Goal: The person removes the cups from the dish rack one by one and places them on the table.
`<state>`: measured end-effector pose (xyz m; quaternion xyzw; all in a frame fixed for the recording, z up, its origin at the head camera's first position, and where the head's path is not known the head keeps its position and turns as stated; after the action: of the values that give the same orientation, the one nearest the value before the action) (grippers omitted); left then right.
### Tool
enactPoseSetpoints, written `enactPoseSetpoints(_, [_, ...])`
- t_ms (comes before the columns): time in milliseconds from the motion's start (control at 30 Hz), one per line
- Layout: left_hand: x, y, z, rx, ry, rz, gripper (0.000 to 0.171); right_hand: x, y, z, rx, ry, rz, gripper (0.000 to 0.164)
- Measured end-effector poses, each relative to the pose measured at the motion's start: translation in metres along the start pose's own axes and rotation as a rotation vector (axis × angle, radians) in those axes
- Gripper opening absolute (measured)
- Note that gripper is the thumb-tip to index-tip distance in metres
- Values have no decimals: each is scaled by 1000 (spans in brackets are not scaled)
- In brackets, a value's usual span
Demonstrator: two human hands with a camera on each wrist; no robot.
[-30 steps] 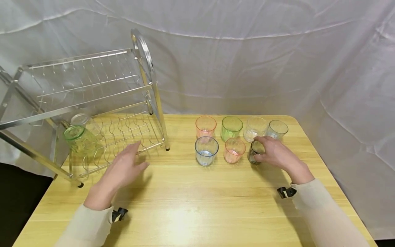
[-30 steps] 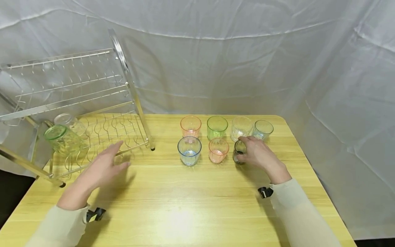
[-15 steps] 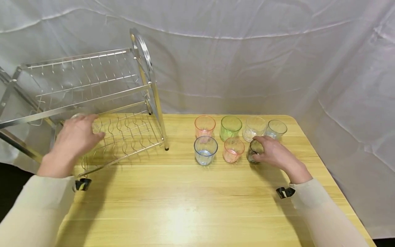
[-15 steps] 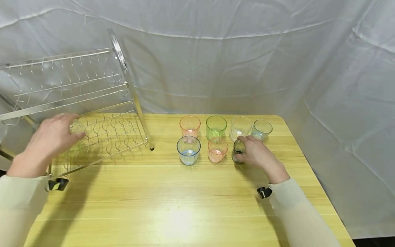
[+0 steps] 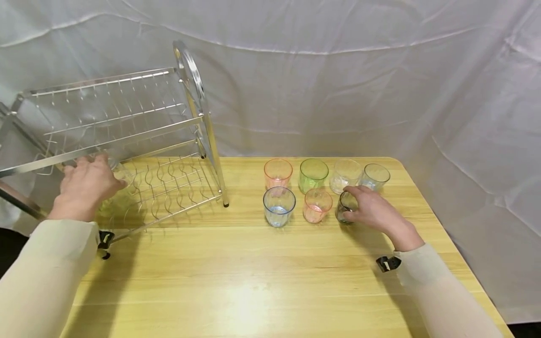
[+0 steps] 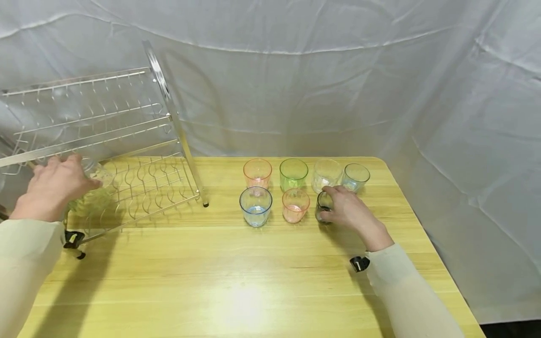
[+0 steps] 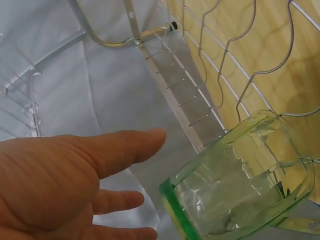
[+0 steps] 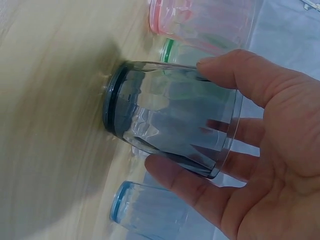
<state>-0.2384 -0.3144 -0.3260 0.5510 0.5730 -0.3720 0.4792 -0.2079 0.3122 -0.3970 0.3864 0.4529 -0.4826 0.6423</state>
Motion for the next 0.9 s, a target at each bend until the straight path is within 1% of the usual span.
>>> enactPoseSetpoints(167, [5,-3,-1,52,-72,-8,89,1,0,0,-2,-1,-6,78])
enactPoseSetpoints(267, [6,-4,-1,72,-82,-3,84,2,0,-1,-3,-2,-11,78])
enactPoseSetpoints(400, [7,-6,-1,55,-86,5,80,4,0,-2,-6,-1,-22,78])
enactPoseSetpoints(567, [10,-7,-1,21,-76,30,84,4,0,-2,-10,-1,-30,78])
enactPoseSetpoints(700, [14,-4,-1,12,-50,19,86,4,0,-2,-10,-1,-33,78])
enactPoseSetpoints(767, [15,-2,-1,11,-36,18,90,4,0,-2,-11,-2,-33,78])
enactPoseSetpoints(900, [14,1,-2,-4,-1,61,97,4,0,-2,-12,-4,-36,78])
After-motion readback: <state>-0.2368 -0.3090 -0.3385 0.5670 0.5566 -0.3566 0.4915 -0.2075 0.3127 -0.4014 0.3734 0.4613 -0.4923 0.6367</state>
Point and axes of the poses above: each hand's wrist, its own y-axis away from the middle knuckle, its own x-axis out of the palm, z = x × y, the point moved 1 cm from there along -y, towards the middle knuckle, and after that the axes turned 1 degree about -z, right-handed, at the moved point
